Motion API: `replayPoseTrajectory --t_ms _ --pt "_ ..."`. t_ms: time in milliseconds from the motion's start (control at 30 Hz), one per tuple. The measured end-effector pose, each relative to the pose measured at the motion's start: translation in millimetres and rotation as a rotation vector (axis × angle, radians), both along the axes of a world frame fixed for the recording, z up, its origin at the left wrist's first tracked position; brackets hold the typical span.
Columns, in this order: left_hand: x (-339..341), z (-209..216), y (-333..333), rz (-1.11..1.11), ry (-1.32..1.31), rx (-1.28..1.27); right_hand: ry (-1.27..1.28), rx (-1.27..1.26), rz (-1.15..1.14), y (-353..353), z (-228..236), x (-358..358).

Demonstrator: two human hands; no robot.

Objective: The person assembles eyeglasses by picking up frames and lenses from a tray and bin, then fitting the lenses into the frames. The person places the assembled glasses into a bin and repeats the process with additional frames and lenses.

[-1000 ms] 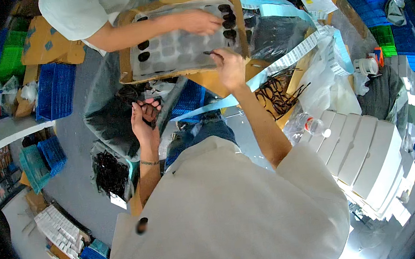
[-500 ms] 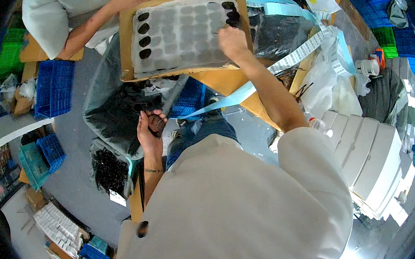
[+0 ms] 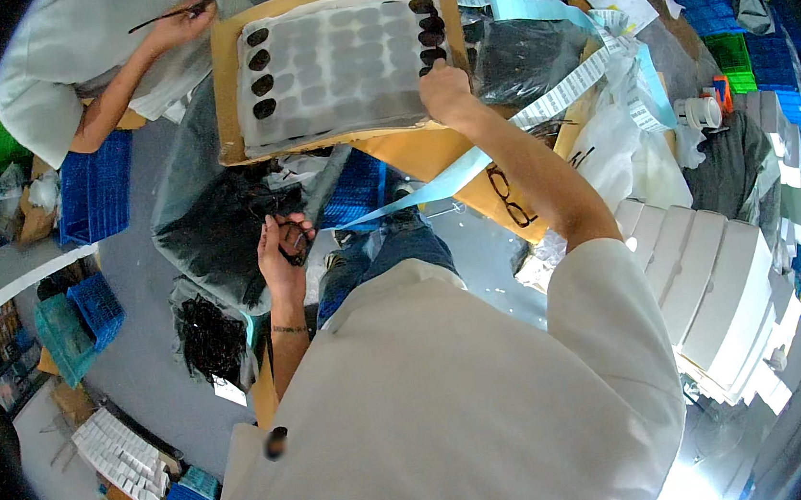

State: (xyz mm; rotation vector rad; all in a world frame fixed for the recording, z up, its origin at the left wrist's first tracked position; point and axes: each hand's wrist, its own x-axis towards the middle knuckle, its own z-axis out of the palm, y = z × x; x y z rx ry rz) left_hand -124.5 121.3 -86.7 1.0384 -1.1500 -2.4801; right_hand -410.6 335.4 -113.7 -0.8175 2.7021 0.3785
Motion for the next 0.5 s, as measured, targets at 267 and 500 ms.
replayPoseTrajectory --t_ms 267,500 --pt "-36.0 59.3 21.8 -0.715 0.105 -1.119 -0.333 -1.087 0.308 -3.4 151.5 123.4" --pt "-85.4 121.3 64.0 -1.366 0.566 -1.641 -1.064 -0.919 -0.022 63.5 136.6 146.5"
